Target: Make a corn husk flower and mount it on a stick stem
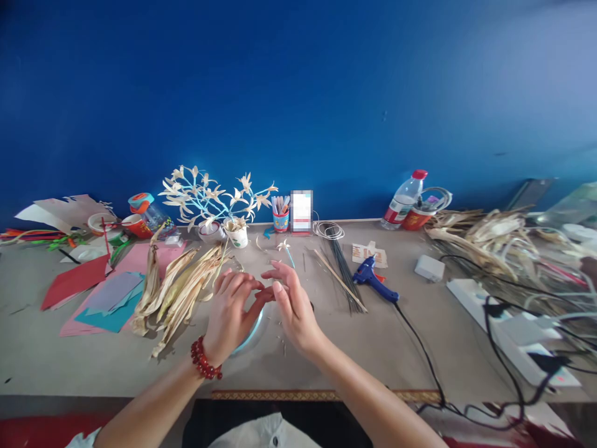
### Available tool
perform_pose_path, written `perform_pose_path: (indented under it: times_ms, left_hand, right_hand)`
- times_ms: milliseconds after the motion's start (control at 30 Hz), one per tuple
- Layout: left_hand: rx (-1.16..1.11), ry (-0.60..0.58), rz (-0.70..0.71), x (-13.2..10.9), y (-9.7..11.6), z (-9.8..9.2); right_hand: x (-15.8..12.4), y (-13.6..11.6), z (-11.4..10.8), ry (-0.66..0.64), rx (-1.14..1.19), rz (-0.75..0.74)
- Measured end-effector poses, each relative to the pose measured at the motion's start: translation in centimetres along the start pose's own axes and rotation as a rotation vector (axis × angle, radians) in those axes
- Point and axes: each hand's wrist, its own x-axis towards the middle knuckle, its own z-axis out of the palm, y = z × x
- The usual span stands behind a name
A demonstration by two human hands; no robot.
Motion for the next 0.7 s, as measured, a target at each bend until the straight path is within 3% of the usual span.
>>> perform_pose_path:
  times_ms: [100,233,400,467,533,700]
  left_hand:
    - [-0.129,0.054,-0.055,0.0,-0.3,0.0]
    - [-0.412,0.076,-0.246,0.4,-1.0,-0.4]
    - [-0.904,-0.149,-0.533,1.5,-1.3,0.1]
    - [-1.091,-0.212,-0.651,1.8,-0.9,0.7]
    - [-1.226,-0.198,-0.733,1.9,-0.5,1.1]
    - [-1.326,-0.148,-0.773,1.5,-1.3,0.0]
  right_hand:
    - [0.0,-0.2,-0.3,-0.022,0.031,-0.034]
    - [0.3,-1.0,-0.4,-0.027,0.159,0.022]
    - [0.2,-1.2,0.0,-0.039,0.214,0.076]
    - [0.0,-0.9,0.1,-0.058,0.150,0.041]
    - [-0.4,-0.4,-0.1,-0.090,0.029,-0.014]
    - [-0.5,-0.2,-1.8,-0.124,-0.305,-0.105]
